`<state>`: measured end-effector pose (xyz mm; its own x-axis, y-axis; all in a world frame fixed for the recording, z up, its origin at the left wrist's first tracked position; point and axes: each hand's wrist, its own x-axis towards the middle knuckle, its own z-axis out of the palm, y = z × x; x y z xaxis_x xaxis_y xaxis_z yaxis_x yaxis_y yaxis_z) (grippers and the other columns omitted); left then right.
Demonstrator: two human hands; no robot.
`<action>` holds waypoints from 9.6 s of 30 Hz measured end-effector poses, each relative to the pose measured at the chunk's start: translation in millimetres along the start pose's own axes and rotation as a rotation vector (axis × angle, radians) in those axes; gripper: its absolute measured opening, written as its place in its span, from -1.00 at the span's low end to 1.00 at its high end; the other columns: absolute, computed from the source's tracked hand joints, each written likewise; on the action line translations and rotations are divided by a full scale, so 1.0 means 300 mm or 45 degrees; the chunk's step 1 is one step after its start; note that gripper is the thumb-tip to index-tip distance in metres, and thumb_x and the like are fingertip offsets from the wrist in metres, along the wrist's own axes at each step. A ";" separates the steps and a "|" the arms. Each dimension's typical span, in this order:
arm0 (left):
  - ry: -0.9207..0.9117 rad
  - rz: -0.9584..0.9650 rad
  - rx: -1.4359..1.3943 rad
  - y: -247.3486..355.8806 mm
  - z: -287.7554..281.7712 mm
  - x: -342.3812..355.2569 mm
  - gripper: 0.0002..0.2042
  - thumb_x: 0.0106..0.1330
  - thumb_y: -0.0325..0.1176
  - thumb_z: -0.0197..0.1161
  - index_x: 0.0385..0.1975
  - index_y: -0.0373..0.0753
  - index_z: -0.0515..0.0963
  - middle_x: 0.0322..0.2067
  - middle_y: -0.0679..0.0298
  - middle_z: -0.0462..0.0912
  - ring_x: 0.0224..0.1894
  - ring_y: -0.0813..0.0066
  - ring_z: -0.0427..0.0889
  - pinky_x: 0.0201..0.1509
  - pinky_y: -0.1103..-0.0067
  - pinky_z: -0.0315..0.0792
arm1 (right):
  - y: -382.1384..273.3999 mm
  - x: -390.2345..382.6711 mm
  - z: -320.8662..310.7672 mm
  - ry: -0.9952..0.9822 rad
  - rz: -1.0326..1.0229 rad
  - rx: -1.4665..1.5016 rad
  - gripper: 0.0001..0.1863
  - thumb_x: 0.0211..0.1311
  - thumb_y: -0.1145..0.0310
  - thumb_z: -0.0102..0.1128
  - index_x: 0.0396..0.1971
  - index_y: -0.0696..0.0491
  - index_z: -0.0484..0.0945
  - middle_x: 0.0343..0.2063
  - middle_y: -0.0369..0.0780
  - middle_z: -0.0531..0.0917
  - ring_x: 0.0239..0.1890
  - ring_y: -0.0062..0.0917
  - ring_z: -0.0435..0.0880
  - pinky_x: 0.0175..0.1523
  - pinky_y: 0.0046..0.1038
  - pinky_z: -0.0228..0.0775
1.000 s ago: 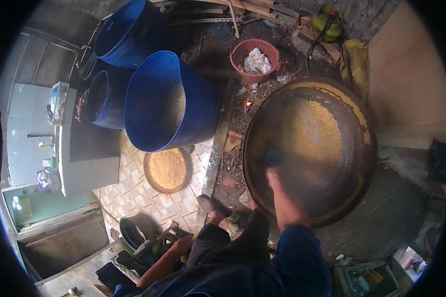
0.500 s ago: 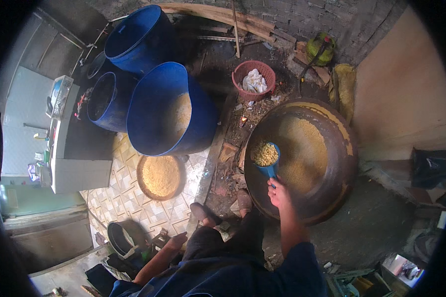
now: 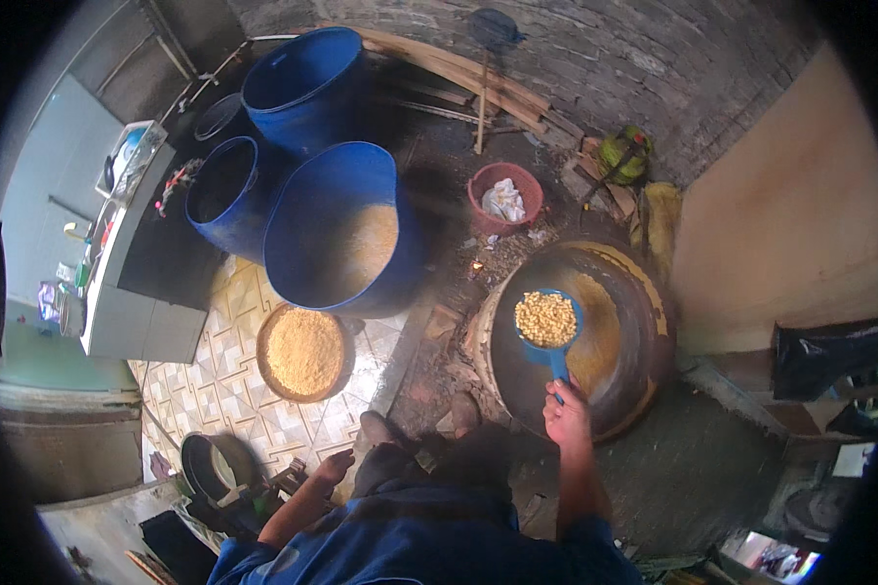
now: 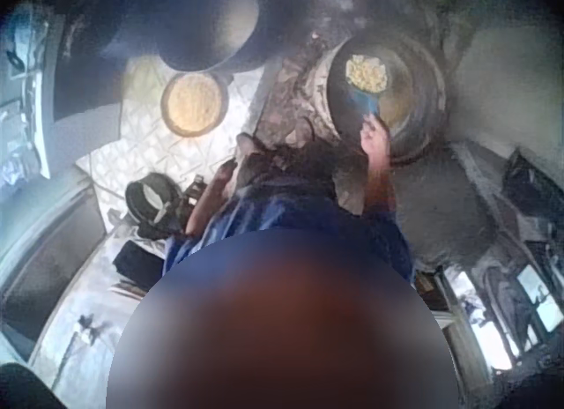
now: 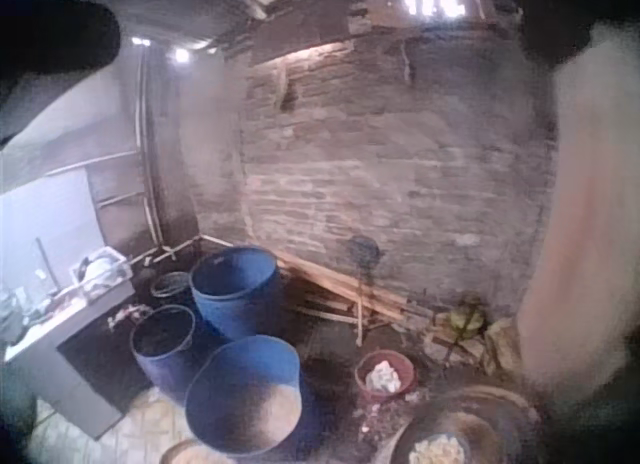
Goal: The person scoops yellow grains from a large metal basin using a blue plastic scoop and pours them into a woven tray on the floor. The person repeats this scooping and pouring action multiple times.
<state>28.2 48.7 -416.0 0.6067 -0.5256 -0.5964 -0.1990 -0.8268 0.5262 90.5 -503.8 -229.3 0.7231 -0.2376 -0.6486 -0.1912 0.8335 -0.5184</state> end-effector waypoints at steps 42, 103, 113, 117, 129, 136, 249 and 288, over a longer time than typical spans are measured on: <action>0.514 -1.186 -1.733 -0.277 0.305 -0.752 -0.46 0.32 -0.09 0.05 0.22 -0.29 0.28 0.20 0.06 0.36 0.25 0.25 0.34 0.29 0.51 0.20 | 1.788 0.263 1.567 -1.111 -0.868 -3.212 -0.74 0.20 0.45 -0.07 -0.11 0.11 0.45 -0.20 0.04 0.60 -0.14 -0.09 0.62 -0.05 -0.16 0.48; -0.349 -0.271 -0.362 0.050 0.170 0.068 -0.49 0.35 -0.16 0.01 0.19 -0.38 0.27 0.12 -0.04 0.42 0.18 0.21 0.42 0.22 0.48 0.29 | 0.329 1.337 -1.074 1.070 -0.412 -1.190 -0.62 0.22 0.24 0.11 0.01 0.06 0.46 -0.16 -0.20 0.54 -0.19 -0.44 0.47 -0.06 -0.41 0.29; -0.382 -0.540 -0.746 0.103 0.174 0.047 -0.50 0.33 -0.12 -0.03 0.19 -0.30 0.30 0.19 -0.06 0.33 0.26 0.17 0.29 0.32 0.44 0.17 | 0.391 1.390 -0.795 0.915 -0.185 -0.554 -0.62 0.20 0.32 0.05 0.04 0.03 0.39 -0.31 -0.20 0.54 -0.27 -0.43 0.48 -0.11 -0.42 0.32; -0.458 -0.341 -0.619 0.105 0.158 0.031 -0.51 0.34 -0.14 -0.03 0.18 -0.30 0.30 0.22 -0.07 0.27 0.28 0.17 0.26 0.32 0.43 0.17 | 0.542 1.454 -0.769 0.807 -0.029 -0.462 -0.62 0.22 0.25 0.03 0.04 -0.01 0.39 -0.37 -0.17 0.52 -0.35 -0.39 0.47 -0.18 -0.38 0.36; -0.388 -0.516 -0.639 0.017 0.188 0.006 -0.53 0.35 -0.15 -0.04 0.17 -0.29 0.32 0.10 -0.05 0.44 0.18 0.22 0.41 0.25 0.47 0.24 | 0.571 1.104 -0.599 0.365 0.201 -1.051 -0.53 0.27 0.29 0.01 0.20 -0.08 0.30 -0.17 -0.21 0.54 -0.30 -0.48 0.45 -0.27 -0.38 0.37; -0.315 -0.163 -0.380 0.145 0.041 0.013 -0.60 0.28 -0.16 0.03 0.05 -0.22 0.44 0.19 -0.09 0.32 0.22 0.10 0.34 0.29 0.45 0.21 | 0.340 0.737 -0.469 0.215 0.405 -0.159 -0.57 0.18 0.42 0.16 0.05 -0.13 0.30 -0.46 -0.37 0.46 -0.71 -0.78 0.24 -0.65 -0.70 0.04; -0.310 -0.138 -0.196 0.065 0.001 0.061 -0.57 0.05 -0.36 0.16 -0.02 -0.29 0.41 0.13 0.01 0.36 0.26 0.13 0.26 0.27 0.38 0.25 | 0.216 0.840 -1.168 0.670 0.022 -3.160 -0.65 0.24 0.20 -0.02 -0.09 0.07 0.55 -0.10 -0.17 0.55 -0.05 -0.36 0.56 0.02 -0.27 0.42; -0.434 -0.246 -0.255 0.416 -0.108 0.115 -0.59 0.24 -0.30 0.07 0.09 -0.29 0.38 0.18 0.01 0.33 0.24 0.16 0.30 0.27 0.47 0.24 | 0.557 0.999 -0.653 -0.085 0.139 -2.210 -0.70 0.20 0.39 0.05 -0.05 0.08 0.48 -0.14 -0.15 0.59 -0.16 -0.34 0.56 0.01 -0.34 0.41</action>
<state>49.1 -66.1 -351.0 0.3229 -0.4291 -0.8436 0.0664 -0.8788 0.4725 145.2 -533.6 -619.5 0.6750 -0.1648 -0.7192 -0.6347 -0.6268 -0.4520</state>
